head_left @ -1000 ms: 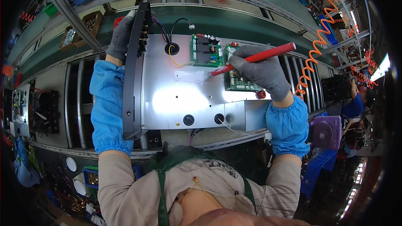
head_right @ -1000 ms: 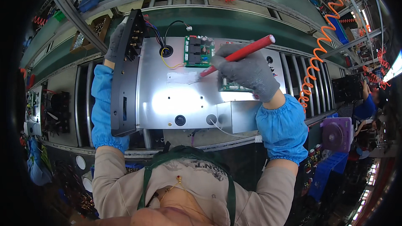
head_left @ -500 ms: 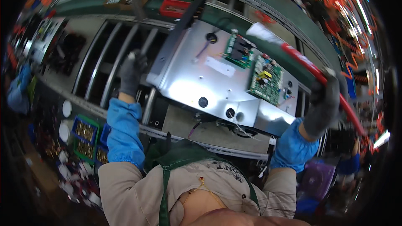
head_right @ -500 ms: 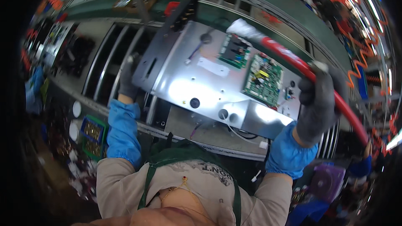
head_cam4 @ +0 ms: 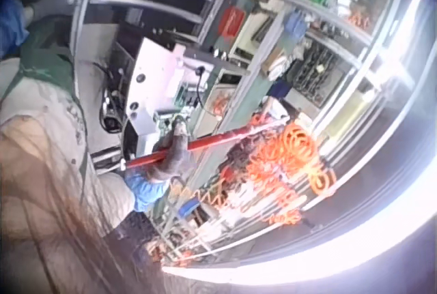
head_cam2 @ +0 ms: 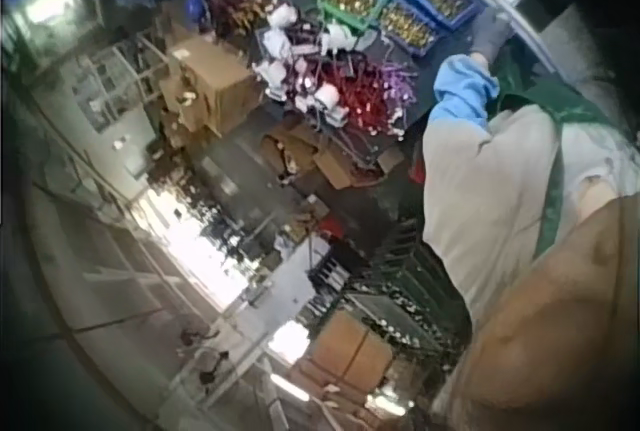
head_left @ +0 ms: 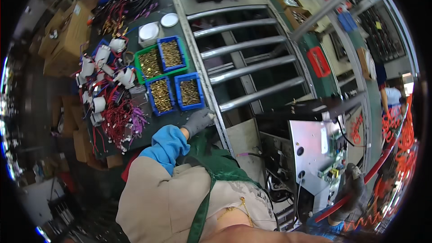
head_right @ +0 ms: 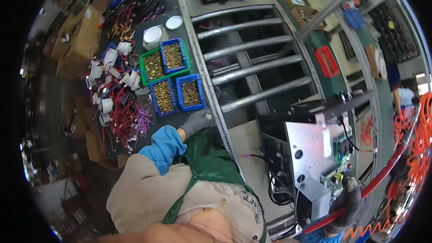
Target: The person uses a pneumatic screwdriver to fasten components inside a metal chassis on a factory assembly line. They then use a red-handled brush to clean the interior of the chassis and apply a substance to small white rectangular components before placing them into a tray.
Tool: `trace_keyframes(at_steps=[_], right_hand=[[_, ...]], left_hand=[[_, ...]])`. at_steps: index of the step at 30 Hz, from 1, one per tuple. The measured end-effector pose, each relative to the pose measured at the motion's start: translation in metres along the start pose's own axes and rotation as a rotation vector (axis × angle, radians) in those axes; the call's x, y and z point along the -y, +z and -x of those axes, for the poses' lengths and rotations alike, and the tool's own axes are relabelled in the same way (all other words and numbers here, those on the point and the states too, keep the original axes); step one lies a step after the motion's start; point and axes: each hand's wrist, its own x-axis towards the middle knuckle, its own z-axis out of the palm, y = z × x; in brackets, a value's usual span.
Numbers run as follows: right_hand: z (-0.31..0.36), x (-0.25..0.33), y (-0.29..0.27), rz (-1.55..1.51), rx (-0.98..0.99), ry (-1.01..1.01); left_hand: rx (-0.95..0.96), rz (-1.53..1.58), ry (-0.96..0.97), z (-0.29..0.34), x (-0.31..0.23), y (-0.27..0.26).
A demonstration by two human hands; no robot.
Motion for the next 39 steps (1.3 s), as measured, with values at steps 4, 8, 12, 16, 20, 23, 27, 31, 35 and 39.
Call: trace_keyframes(at_steps=[4, 8, 12, 16, 20, 23, 27, 31, 35, 39], right_hand=[[-0.056, 0.03, 0.024, 0.274, 0.172, -0.104], [-0.093, 0.053, 0.046, 0.328, 0.264, -0.155], [-0.107, 0.042, 0.077, 0.252, 0.281, -0.159], [-0.114, 0.055, 0.079, 0.229, 0.303, -0.144], [-0.111, 0.055, 0.074, 0.203, 0.278, -0.159], [-0.103, 0.052, 0.063, 0.215, 0.272, -0.186], [-0.069, 0.046, 0.042, 0.181, 0.219, -0.098], [-0.049, 0.046, 0.043, -0.019, 0.256, -0.138], [-0.029, 0.049, 0.033, -0.011, 0.304, -0.152], [0.018, 0.038, 0.012, 0.071, 0.284, -0.045]], left_hand=[[-0.148, -0.263, 0.037, 0.007, -0.029, -0.072], [-0.781, -0.517, -0.202, 0.004, 0.041, -0.178], [-0.747, -1.086, -0.147, 0.052, 0.087, -0.228], [-0.455, -1.198, -0.396, 0.036, 0.096, -0.246], [-0.496, -1.074, -0.304, 0.047, 0.104, -0.259], [-0.905, -0.8, -0.054, 0.054, 0.098, -0.251], [-0.342, -0.05, 0.092, 0.029, -0.068, -0.191], [0.403, 0.114, 0.325, 0.021, -0.215, -0.074], [0.917, 0.252, 0.416, 0.019, -0.279, 0.032], [0.974, 0.321, 0.486, 0.031, -0.306, 0.087]])
